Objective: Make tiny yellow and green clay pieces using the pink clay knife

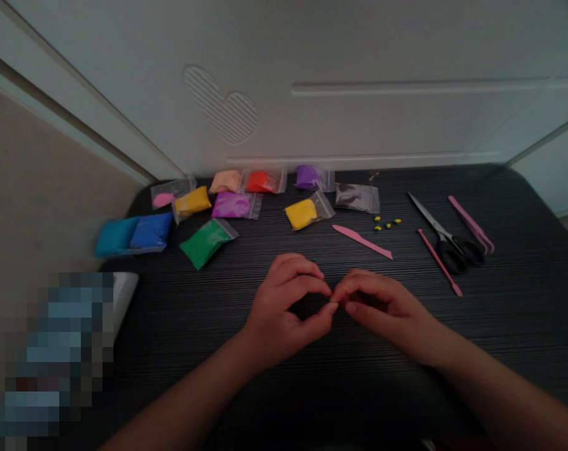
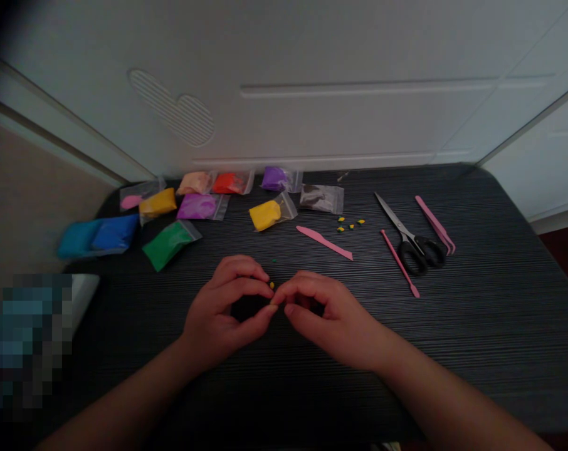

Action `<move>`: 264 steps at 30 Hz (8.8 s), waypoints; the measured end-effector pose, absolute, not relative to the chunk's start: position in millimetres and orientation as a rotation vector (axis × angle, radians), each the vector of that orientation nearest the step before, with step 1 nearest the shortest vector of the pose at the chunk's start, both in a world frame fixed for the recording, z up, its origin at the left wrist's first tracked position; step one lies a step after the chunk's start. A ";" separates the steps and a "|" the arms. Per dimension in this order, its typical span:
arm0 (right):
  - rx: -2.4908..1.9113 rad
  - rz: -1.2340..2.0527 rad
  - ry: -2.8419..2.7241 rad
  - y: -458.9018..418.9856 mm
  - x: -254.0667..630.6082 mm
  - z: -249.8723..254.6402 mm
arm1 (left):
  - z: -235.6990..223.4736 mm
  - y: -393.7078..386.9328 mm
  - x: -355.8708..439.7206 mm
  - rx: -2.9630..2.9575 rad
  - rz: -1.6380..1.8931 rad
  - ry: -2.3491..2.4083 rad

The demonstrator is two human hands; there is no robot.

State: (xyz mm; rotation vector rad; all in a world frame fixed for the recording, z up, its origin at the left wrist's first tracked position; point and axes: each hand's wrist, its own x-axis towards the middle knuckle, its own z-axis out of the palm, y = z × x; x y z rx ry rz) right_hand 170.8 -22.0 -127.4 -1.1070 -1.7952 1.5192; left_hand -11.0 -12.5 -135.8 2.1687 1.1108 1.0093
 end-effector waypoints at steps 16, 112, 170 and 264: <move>-1.116 1.477 -1.844 -24.2 169.4 -123.3 | -139.2 -9.2 -15.8 2.182 1.030 1.030; -1.164 1.364 -1.921 -22.2 174.7 -125.6 | -133.9 -13.0 -20.7 2.146 0.950 0.925; -1.303 1.154 -1.995 -18.4 177.4 -131.1 | -150.2 8.2 -34.3 2.307 0.344 1.201; -1.142 0.571 -2.102 -25.5 168.3 -139.3 | -139.5 -13.0 -17.5 1.476 0.707 1.092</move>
